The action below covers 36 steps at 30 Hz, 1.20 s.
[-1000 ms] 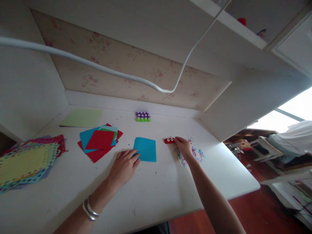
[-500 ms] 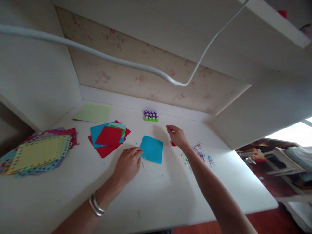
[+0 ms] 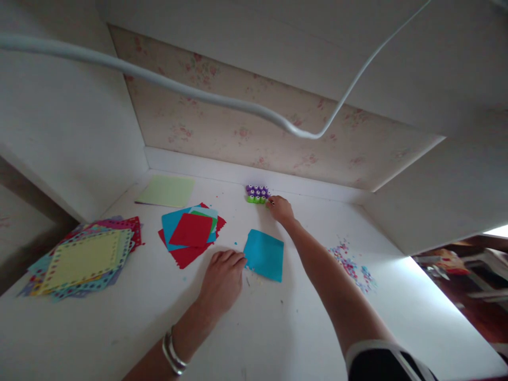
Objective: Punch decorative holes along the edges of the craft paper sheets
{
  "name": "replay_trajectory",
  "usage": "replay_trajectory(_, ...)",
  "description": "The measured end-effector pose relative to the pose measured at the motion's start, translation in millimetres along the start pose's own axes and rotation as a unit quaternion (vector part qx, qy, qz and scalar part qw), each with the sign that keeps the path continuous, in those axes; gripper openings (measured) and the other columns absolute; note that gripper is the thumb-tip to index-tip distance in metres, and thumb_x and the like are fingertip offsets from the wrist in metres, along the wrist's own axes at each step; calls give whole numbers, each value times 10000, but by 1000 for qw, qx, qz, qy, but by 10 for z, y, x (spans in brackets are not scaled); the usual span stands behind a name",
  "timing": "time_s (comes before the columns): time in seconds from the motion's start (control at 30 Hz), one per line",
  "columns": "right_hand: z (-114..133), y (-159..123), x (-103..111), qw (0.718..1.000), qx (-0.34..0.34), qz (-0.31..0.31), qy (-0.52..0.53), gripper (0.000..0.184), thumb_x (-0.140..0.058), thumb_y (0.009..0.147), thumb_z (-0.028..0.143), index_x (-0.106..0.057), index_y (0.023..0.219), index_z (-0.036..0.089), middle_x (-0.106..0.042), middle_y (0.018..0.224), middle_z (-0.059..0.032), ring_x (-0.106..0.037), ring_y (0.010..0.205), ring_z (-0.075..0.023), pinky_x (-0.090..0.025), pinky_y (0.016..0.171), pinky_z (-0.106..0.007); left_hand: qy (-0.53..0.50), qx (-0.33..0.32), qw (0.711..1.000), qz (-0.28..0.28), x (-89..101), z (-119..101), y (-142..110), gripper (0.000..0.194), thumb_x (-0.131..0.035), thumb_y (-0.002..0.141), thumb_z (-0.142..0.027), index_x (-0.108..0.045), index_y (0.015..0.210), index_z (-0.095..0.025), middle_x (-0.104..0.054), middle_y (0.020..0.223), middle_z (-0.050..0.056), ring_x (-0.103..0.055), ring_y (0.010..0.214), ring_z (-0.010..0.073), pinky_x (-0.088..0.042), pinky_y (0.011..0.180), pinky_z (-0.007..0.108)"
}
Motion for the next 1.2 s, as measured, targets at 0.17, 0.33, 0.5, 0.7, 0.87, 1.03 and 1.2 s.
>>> replay_trajectory(0.17, 15, -178, 73, 998, -12, -20, 52, 173, -607, 885, 203, -713, 1019, 175, -718, 1131, -105, -668, 1044, -232, -466, 980, -374, 5, -5, 1000, 2, -44, -14, -17, 334, -517, 939, -152, -662, 1199, -305, -673, 1267, 36, -564, 1203, 261, -381, 1039, 519)
replay_trajectory(0.33, 99, -635, 148, 987, 14, -12, 158, 259, -586, 889, 316, -684, 1104, 210, -760, 1024, -48, -728, 874, -187, -553, 793, -290, 33, -24, 999, 24, -84, -55, -56, 313, -537, 962, -315, -648, 1250, -360, -575, 1403, 61, -457, 1331, 325, -335, 1070, 571)
replay_trajectory(0.5, 102, -1209, 222, 975, 50, -7, 218, 252, -585, 887, 341, -686, 1084, 221, -764, 981, -49, -732, 867, -191, -575, 764, -294, 53, -26, 998, 34, -93, -92, -64, 349, -520, 971, -355, -609, 1308, -364, -555, 1417, 84, -441, 1346, 347, -328, 1072, 596)
replay_trajectory(0.7, -13, -1534, 221, 978, 83, -12, 192, 225, -572, 894, 279, -702, 1063, 210, -734, 1047, -66, -708, 893, -197, -565, 806, -322, 69, -26, 997, 22, -130, -123, -49, 320, -539, 962, -350, -657, 1259, -347, -562, 1394, 106, -455, 1332, 361, -329, 1068, 608)
replay_trajectory(0.87, -13, -1735, 186, 985, 104, -9, 138, 234, -558, 913, 223, -700, 1099, 215, -716, 1121, -78, -677, 1005, -242, -525, 897, -381, 80, -15, 996, 32, -123, -167, -36, 298, -522, 972, -354, -674, 1228, -352, -544, 1430, 100, -442, 1359, 359, -317, 1078, 621)
replay_trajectory(1.03, 43, -1961, 221, 991, 92, -14, 101, 225, -540, 931, 206, -701, 1085, 235, -712, 1119, -73, -693, 951, -240, -542, 833, -366, 88, -39, 995, 27, -55, -183, -18, 290, -493, 988, -302, -669, 1219, -314, -438, 1524, 109, -449, 1365, 331, -332, 1080, 614)
replay_trajectory(1.2, 74, -2035, 290, 979, 84, -35, 181, 192, -555, 920, 209, -699, 1046, 222, -717, 1052, -71, -700, 863, -204, -573, 797, -357, 24, -27, 999, -9, -2, -121, -12, 253, -485, 988, -254, -675, 1155, -243, -649, 1255, 91, -599, 1171, 268, -460, 1006, 500)
Point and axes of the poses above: each hand's wrist, its own y-axis towards the middle knuckle, its own x-axis out of the back of the hand, z = x × y, the point moved 3 cm from there along y, towards the middle knuckle
